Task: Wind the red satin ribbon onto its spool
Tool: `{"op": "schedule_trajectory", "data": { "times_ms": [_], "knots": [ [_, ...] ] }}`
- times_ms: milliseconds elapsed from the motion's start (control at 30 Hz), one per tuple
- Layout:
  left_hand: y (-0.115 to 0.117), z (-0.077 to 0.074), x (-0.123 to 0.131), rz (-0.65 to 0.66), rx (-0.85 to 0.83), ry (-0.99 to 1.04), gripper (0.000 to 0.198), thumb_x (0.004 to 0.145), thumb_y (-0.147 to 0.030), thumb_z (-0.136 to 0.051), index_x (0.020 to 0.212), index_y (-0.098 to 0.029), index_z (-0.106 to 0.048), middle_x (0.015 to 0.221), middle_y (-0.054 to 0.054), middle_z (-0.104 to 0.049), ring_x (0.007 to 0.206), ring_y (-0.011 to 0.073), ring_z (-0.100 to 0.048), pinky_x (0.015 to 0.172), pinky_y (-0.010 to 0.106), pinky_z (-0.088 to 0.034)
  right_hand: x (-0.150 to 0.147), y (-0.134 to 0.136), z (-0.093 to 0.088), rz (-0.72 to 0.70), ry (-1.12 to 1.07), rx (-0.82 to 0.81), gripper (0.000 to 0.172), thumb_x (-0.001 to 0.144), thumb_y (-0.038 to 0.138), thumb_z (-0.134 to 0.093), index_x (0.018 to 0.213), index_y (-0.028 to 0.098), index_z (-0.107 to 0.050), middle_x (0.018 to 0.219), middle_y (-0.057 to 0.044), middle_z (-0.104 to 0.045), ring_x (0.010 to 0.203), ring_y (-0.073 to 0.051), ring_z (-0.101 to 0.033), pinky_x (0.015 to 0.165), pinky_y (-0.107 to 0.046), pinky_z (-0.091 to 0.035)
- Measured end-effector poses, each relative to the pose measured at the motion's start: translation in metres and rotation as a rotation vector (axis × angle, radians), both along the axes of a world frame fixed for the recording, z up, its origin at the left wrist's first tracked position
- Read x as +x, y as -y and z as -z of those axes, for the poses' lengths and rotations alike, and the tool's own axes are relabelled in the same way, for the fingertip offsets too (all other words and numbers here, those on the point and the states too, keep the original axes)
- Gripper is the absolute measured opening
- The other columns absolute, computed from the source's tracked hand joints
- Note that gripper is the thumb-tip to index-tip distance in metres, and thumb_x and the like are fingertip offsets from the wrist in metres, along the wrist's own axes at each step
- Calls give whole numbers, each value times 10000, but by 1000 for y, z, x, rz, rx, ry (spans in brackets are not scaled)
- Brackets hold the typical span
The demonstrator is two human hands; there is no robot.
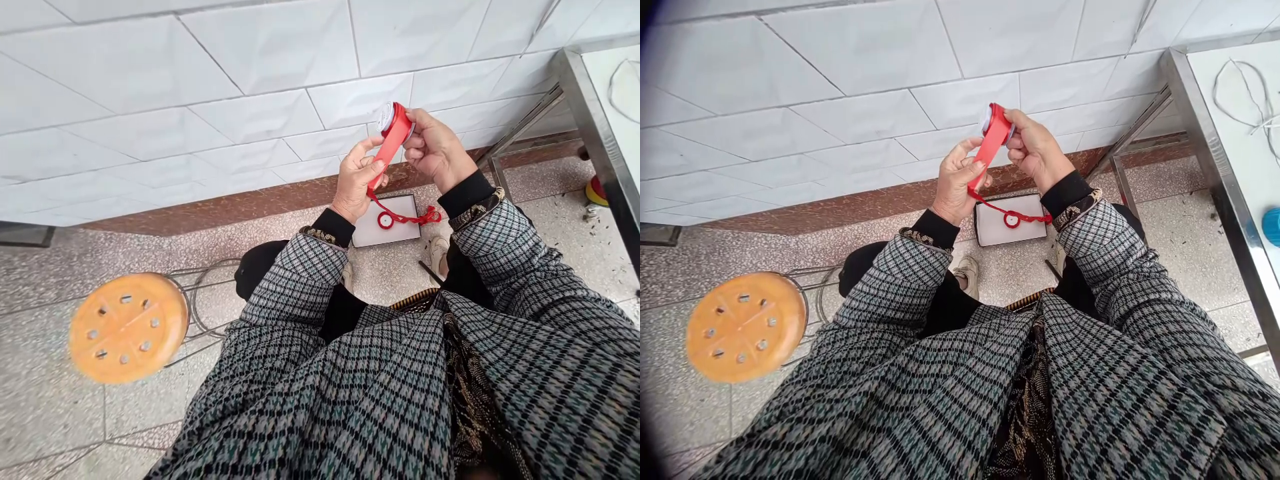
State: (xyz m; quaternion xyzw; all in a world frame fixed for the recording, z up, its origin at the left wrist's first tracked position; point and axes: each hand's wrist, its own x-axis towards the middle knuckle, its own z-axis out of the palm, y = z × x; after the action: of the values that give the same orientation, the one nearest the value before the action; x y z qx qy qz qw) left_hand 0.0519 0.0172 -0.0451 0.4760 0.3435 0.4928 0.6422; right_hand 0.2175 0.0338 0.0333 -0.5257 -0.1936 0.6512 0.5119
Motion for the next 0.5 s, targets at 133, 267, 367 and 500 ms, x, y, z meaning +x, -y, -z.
{"op": "schedule_trajectory", "data": {
  "times_ms": [133, 267, 367, 500],
  "knots": [
    [-1, 5, -4, 0, 40, -44, 256, 896, -406, -831, 970, -221, -671, 689, -44, -624, 511, 76, -571, 541, 238, -522, -4, 4, -8, 21, -35, 2, 209, 1034, 157, -553, 838, 231, -554, 663, 47, -594, 436, -60, -177, 363, -224, -174],
    [-3, 9, -5, -13, 109, -59, 313, 889, -417, -841, 843, -214, -607, 682, -49, -565, 533, 73, -591, 515, 211, -503, -4, 4, -6, -4, -11, -5, 161, 993, 187, -584, 846, 252, -577, 685, 47, -618, 477, -96, -198, 429, -278, -198],
    [-3, 14, -6, 10, 132, -79, 361, 863, -395, -867, 800, -207, -565, 692, -44, -539, 517, 67, -572, 490, 208, -485, 1, -1, 2, -61, 37, 28, 118, 884, 240, -698, 862, 282, -590, 728, 44, -655, 537, -126, -215, 503, -330, -204],
    [-6, 21, -8, 53, 119, -98, 305, 872, -348, -851, 842, -203, -585, 668, -49, -504, 496, 62, -546, 485, 199, -460, 14, -11, 19, -157, 117, 114, 381, 650, 411, -873, 831, 334, -547, 644, 20, -566, 615, -163, -283, 591, -370, -231]
  ]
}}
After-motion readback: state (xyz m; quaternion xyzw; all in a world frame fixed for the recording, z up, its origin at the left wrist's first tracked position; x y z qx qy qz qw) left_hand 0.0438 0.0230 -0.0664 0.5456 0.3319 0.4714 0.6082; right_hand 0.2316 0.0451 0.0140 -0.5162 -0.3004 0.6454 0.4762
